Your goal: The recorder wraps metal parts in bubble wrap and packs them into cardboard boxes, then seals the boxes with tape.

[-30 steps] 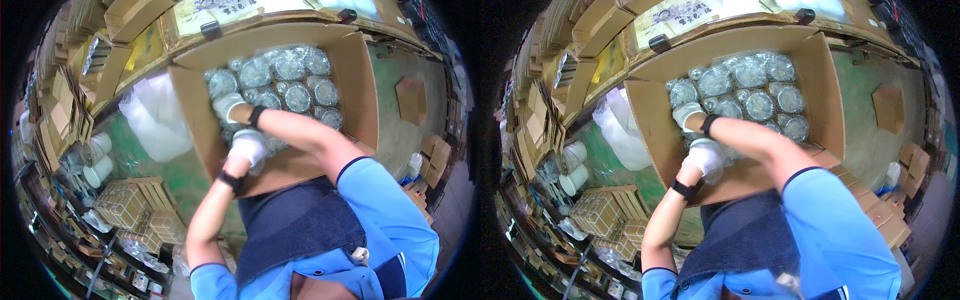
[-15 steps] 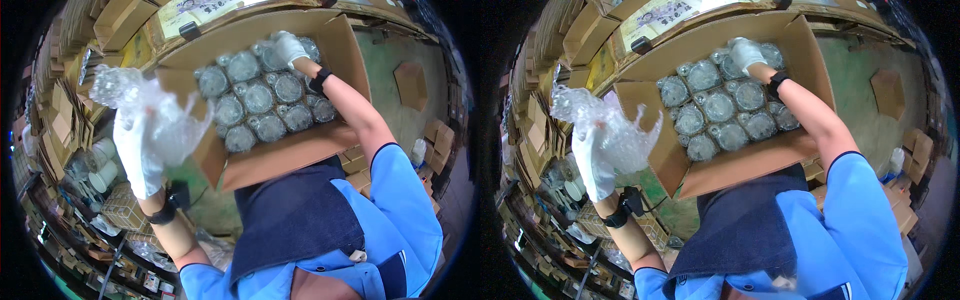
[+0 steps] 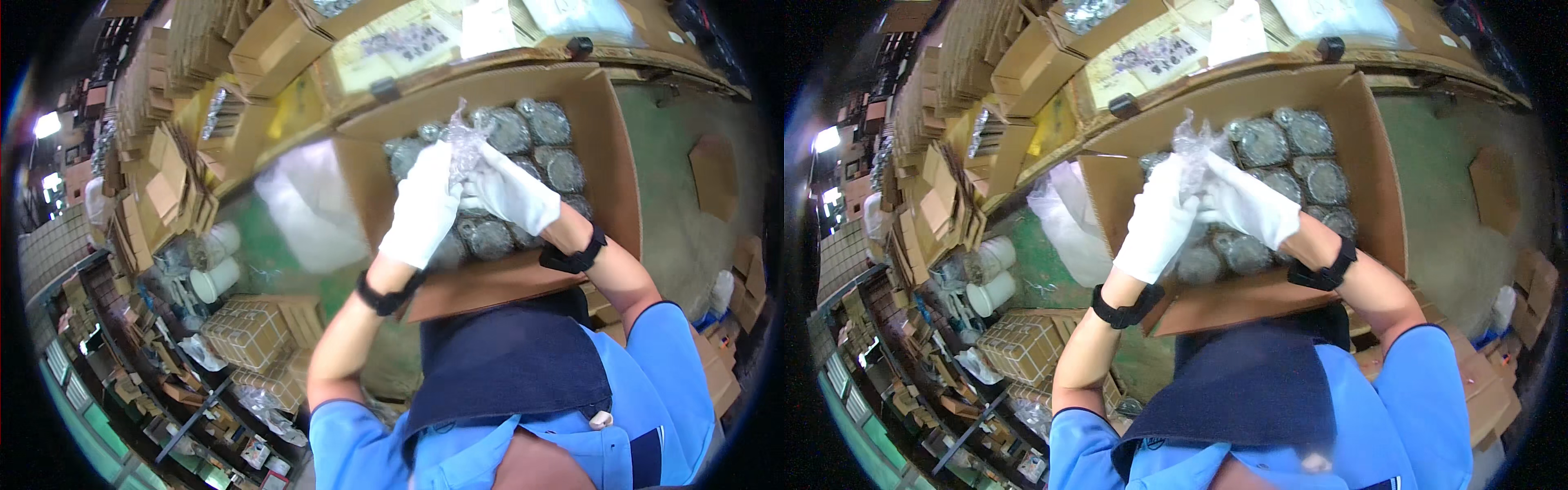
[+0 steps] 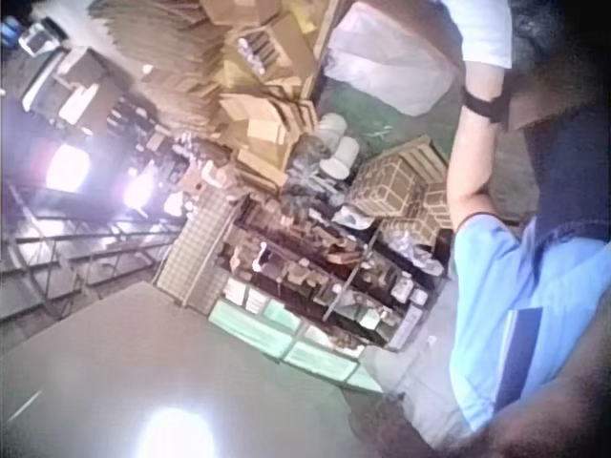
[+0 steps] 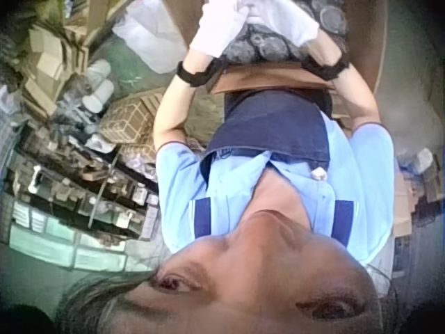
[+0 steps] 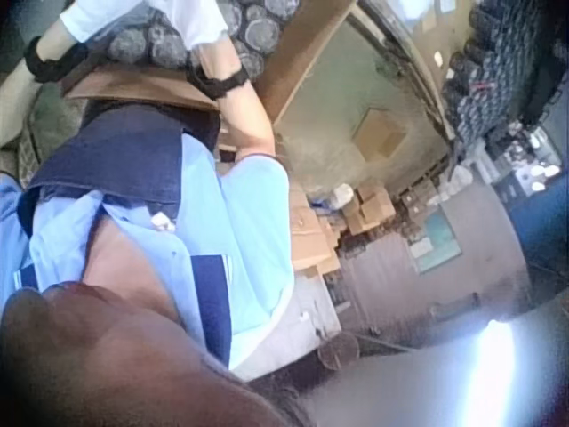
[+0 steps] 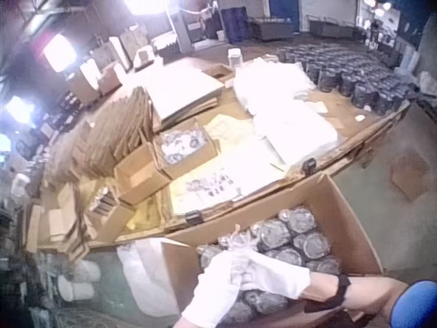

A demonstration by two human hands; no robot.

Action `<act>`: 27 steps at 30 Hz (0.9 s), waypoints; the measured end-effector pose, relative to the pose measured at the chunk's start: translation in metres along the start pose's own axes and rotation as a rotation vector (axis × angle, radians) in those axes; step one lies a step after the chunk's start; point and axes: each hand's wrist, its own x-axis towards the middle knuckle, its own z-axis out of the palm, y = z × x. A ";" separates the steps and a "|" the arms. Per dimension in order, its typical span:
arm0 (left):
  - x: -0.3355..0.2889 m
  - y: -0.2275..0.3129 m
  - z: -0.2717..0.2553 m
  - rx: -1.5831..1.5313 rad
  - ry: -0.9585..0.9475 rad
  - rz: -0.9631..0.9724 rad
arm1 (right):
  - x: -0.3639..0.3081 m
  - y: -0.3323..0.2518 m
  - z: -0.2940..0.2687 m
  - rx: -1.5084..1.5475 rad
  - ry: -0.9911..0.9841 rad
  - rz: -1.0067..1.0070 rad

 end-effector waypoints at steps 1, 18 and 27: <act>0.002 -0.007 -0.002 -0.109 -0.136 -0.129 | -0.003 -0.003 -0.008 -0.123 -0.004 0.091; 0.240 -0.168 -0.188 0.343 0.968 -0.399 | -0.372 -0.215 -0.156 -0.763 1.432 -0.909; 0.261 -0.303 -0.153 0.698 -0.385 -0.225 | -0.277 -0.071 -0.147 -0.429 1.366 -0.326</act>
